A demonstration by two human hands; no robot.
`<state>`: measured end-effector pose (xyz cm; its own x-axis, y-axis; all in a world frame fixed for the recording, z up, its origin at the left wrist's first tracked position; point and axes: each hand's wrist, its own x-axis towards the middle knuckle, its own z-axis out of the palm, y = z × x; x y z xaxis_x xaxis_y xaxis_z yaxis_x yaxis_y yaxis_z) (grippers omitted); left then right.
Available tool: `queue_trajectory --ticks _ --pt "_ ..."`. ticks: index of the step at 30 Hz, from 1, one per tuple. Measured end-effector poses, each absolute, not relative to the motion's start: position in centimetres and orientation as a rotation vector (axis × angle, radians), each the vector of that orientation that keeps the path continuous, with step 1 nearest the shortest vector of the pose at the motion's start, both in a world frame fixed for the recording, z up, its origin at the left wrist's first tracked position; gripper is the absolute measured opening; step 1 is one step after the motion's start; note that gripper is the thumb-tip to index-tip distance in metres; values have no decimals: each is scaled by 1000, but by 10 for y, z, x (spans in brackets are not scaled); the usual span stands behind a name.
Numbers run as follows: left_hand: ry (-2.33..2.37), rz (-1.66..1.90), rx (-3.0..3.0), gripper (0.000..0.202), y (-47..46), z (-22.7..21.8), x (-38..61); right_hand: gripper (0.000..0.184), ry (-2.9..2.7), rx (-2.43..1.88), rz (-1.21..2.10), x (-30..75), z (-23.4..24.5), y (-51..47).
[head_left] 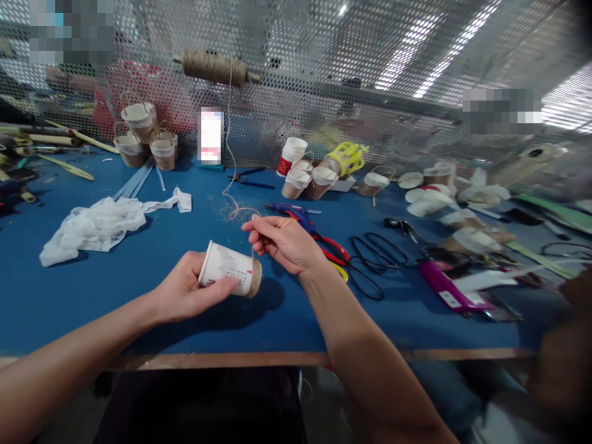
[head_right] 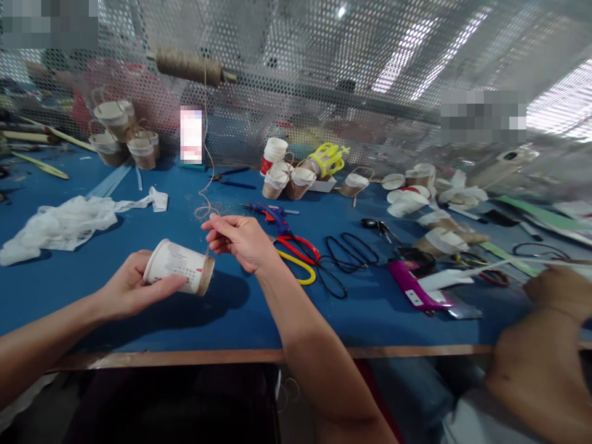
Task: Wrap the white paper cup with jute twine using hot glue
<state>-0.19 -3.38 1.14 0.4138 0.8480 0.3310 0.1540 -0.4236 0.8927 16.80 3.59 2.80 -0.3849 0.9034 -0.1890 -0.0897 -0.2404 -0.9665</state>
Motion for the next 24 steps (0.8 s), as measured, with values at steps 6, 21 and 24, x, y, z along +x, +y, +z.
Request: queue_trajectory --ticks 6,21,24 --pt "871 1087 2125 15 -35 11 -4 19 -1247 -1051 1801 168 25 36" --pt "877 1119 2188 19 -34 12 -6 19 -1234 -1043 1898 166 21 38" --pt "879 1127 2150 17 -34 12 -6 19 -1234 -1045 1887 165 20 38"
